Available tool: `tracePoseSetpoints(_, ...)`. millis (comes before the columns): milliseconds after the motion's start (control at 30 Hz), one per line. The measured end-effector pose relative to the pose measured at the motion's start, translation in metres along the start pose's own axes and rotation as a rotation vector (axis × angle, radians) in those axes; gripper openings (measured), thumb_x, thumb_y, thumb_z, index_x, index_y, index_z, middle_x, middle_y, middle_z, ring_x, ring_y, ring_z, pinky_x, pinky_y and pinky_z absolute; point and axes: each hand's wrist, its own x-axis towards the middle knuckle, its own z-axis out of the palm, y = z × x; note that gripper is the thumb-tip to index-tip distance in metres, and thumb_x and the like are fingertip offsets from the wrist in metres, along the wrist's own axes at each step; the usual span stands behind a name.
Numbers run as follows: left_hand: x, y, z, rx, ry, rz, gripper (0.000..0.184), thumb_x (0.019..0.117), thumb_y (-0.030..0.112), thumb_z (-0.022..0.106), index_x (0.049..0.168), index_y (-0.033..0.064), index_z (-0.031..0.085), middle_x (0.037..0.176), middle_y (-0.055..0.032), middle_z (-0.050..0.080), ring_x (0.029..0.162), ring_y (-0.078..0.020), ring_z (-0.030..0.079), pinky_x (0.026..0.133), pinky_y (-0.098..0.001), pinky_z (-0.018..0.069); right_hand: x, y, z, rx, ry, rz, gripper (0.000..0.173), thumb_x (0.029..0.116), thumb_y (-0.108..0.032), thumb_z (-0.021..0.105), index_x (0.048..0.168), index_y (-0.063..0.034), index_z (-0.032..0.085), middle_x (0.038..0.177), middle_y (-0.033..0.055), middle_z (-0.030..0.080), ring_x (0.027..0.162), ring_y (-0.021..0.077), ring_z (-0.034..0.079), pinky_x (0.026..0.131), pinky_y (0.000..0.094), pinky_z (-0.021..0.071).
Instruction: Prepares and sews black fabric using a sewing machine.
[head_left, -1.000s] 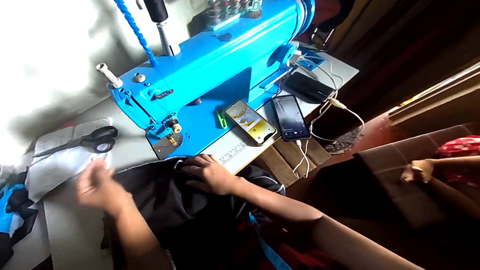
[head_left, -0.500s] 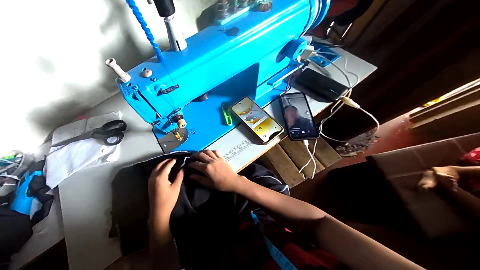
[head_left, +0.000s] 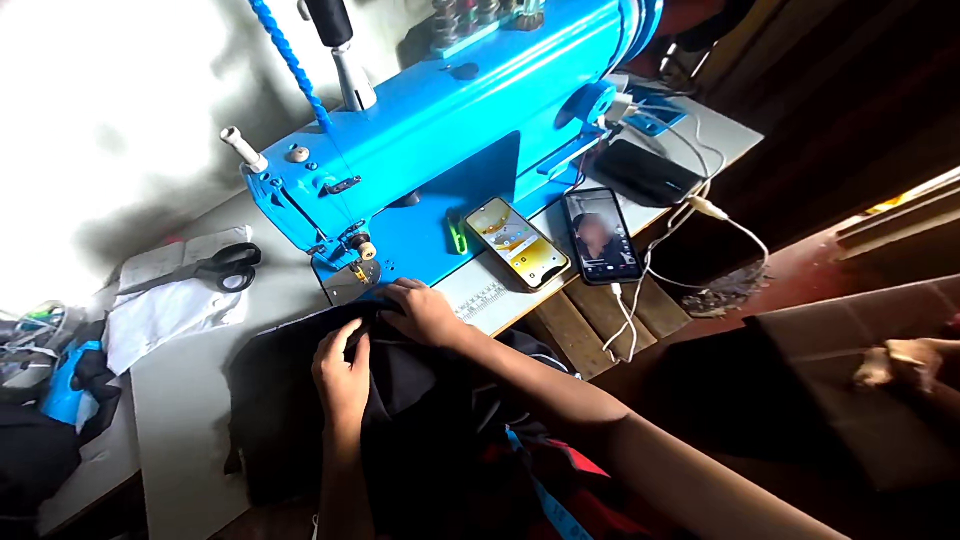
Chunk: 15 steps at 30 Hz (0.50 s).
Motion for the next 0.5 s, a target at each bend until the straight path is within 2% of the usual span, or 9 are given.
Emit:
tracePoseSetpoints(67,0.0,0.0,0.0,-0.031,0.02,-0.011,0.021,0.0938,0.008,0.066,0.108,-0.0064,0.072,0.104,-0.0203,0.075,0.102,-0.0268,0.072,0.095,-0.041,0.0552,0.002,-0.002,-0.005,-0.008,-0.052,0.007,0.022,0.0983,-0.019,0.066,0.116,-0.008,0.074,0.115,0.014,0.071,0.109,0.0328,0.066,0.088,0.0536,0.0539)
tracePoseSetpoints(133,0.0,0.0,0.0,-0.05,0.037,-0.004,0.018,0.0938,0.008,0.067,0.104,-0.007,0.072,0.1,-0.019,0.074,0.096,-0.0204,0.072,0.092,-0.034,0.0557,0.002,0.0,-0.008,0.008,-0.08,0.01,0.02,0.0988,-0.02,0.066,0.111,-0.0084,0.076,0.112,0.0131,0.072,0.107,0.032,0.067,0.087,0.0543,0.0536)
tracePoseSetpoints(200,-0.001,0.001,-0.001,-0.049,0.039,0.001,0.017,0.0937,0.009,0.067,0.101,-0.006,0.073,0.096,-0.0174,0.075,0.093,-0.0179,0.073,0.09,-0.0332,0.0559,0.002,0.003,-0.009,0.032,-0.091,0.006,0.019,0.0991,-0.021,0.065,0.109,-0.0087,0.076,0.109,0.0125,0.073,0.105,0.0311,0.068,0.087,0.0551,0.0537)
tracePoseSetpoints(300,0.0,0.002,-0.001,-0.035,0.029,0.008,0.019,0.0968,0.01,0.064,0.102,-0.0052,0.074,0.096,-0.0161,0.076,0.091,-0.0172,0.073,0.089,-0.0337,0.0562,0.001,0.007,-0.009,0.058,-0.071,-0.03,0.018,0.0984,-0.021,0.067,0.106,-0.0077,0.076,0.103,0.0123,0.073,0.099,0.03,0.07,0.083,0.055,0.0543)
tracePoseSetpoints(400,-0.001,0.006,-0.004,0.009,0.01,0.005,0.025,0.1023,0.011,0.055,0.104,-0.0078,0.073,0.094,-0.0194,0.075,0.089,-0.0233,0.073,0.088,-0.0405,0.0557,-0.001,0.01,-0.01,0.105,-0.074,-0.068,0.018,0.098,-0.02,0.067,0.106,-0.0062,0.075,0.102,0.0123,0.072,0.097,0.0284,0.07,0.083,0.0536,0.0546)
tracePoseSetpoints(500,-0.001,0.011,-0.005,0.061,0.024,0.03,0.03,0.1054,0.01,0.048,0.103,-0.0094,0.07,0.087,-0.0206,0.072,0.08,-0.0214,0.071,0.078,-0.0349,0.0565,-0.003,0.011,-0.011,0.162,-0.094,-0.096,0.019,0.0966,-0.02,0.067,0.105,-0.0042,0.074,0.1,0.0125,0.072,0.095,0.0271,0.069,0.082,0.0528,0.0544)
